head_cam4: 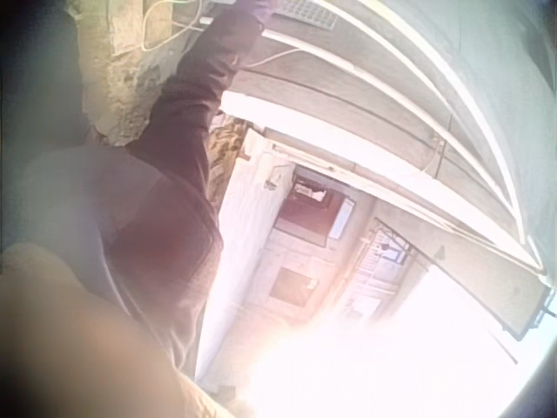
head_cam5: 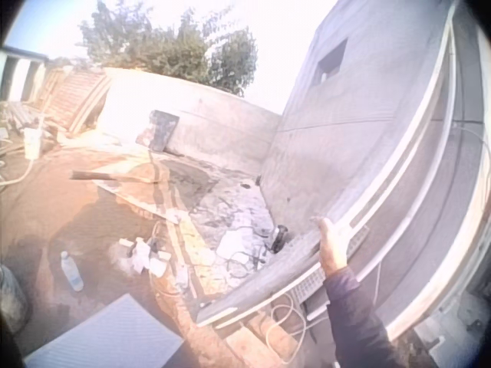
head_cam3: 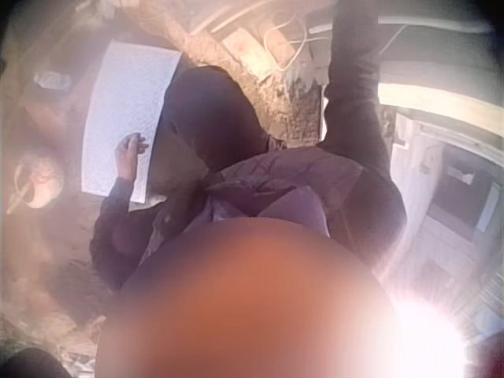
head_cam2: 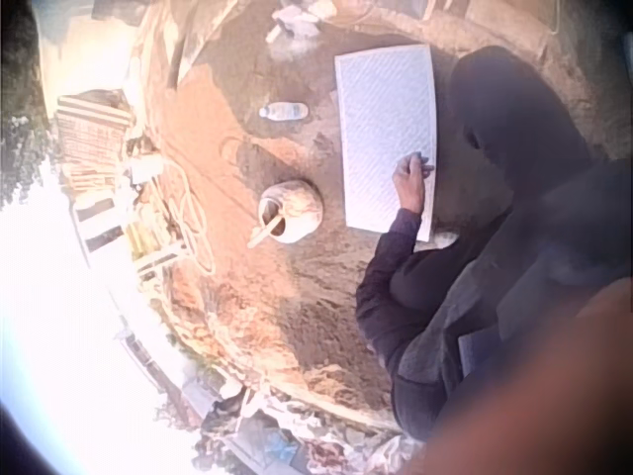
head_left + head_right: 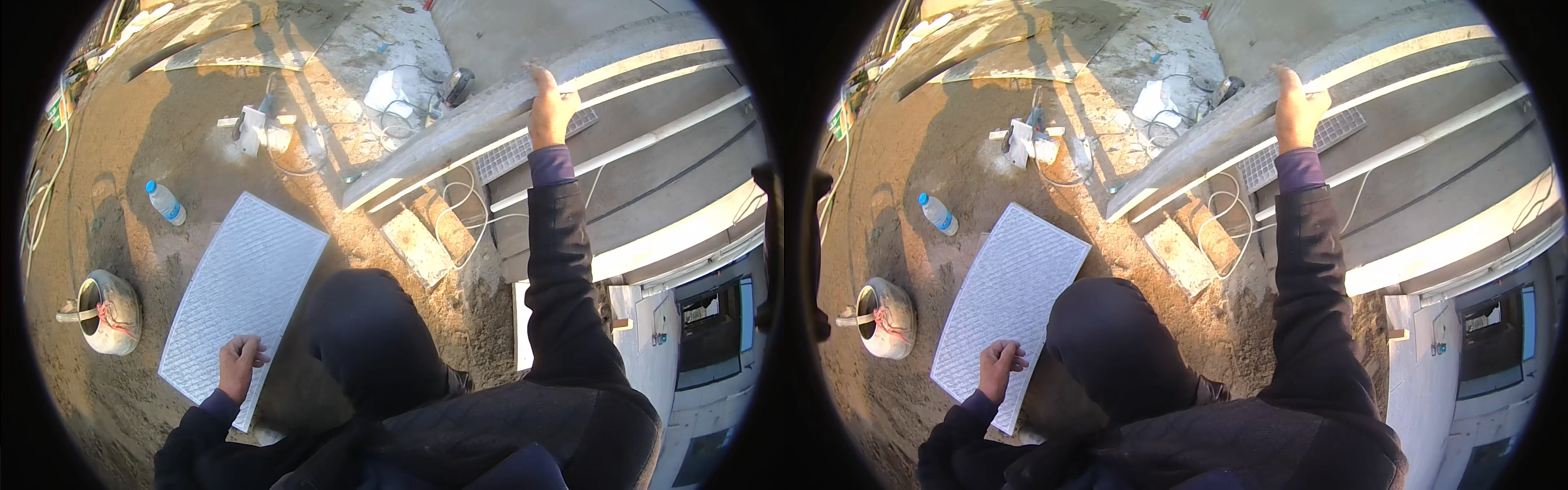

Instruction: The person places a tile on a prepared sand bed and taps it into place with a rubber mallet. They then retrieve another tile, measure and mark it, and cut it using a handheld power saw with a wooden guide.

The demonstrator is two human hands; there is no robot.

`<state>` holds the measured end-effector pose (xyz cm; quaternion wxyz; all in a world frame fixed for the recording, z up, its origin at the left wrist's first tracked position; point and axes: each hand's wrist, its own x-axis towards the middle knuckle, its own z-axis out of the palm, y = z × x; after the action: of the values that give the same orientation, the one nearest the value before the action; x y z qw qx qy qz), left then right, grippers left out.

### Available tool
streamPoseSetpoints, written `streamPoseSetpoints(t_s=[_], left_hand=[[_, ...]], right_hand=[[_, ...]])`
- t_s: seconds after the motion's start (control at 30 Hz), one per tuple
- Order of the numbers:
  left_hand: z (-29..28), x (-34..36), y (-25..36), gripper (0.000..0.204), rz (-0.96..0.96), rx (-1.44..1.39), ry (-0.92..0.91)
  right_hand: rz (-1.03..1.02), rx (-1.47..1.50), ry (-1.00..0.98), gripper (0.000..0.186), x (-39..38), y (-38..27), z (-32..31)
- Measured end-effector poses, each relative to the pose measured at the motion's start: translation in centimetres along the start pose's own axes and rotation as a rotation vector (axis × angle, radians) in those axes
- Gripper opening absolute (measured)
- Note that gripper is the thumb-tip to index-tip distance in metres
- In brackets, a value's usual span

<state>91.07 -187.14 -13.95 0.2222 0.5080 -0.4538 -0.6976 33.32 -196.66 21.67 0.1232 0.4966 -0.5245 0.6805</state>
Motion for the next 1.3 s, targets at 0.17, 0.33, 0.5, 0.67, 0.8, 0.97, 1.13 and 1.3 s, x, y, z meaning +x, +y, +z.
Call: streamPoseSetpoints(t_s=[0.17,0.33,0.5,0.67,0.8,0.97,1.13,1.3], left_hand=[[0.1,0.0,-0.5,0.027,0.032,-0.023,-0.002],[0.1,0.0,-0.5,0.028,0.058,-0.024,-0.028],[-0.1,-0.2,-0.6,0.028,0.077,-0.057,-0.036],[-0.1,-0.2,-0.6,0.03,0.079,-0.073,-0.045],[0.1,-0.1,-0.2,0.031,0.068,-0.036,-0.067],[0.1,0.1,-0.1,0.034,-0.025,-0.013,-0.047],[-0.4,-0.5,-0.5,0.035,-0.011,-0.046,-0.051],[-1.2,-0.1,-0.8,0.031,-0.033,-0.055,-0.065]], right_hand=[[-0.004,0.012,-0.02,0.014,-1.0,-1.4,2.6],[0.053,0.086,-0.031,0.017,-0.1,-1.5,4.7],[0.182,0.039,-0.032,0.021,1.5,-0.1,4.6],[0.252,-0.011,-0.027,0.025,2.7,1.9,2.2],[0.286,0.018,-0.031,0.03,3.3,3.7,0.2],[0.252,-0.076,0.064,0.043,3.9,4.9,0.4],[0.276,-0.242,-0.027,0.07,-2.7,-0.4,0.1],[0.239,-0.186,-0.274,0.051,-20.7,-2.1,1.8]])
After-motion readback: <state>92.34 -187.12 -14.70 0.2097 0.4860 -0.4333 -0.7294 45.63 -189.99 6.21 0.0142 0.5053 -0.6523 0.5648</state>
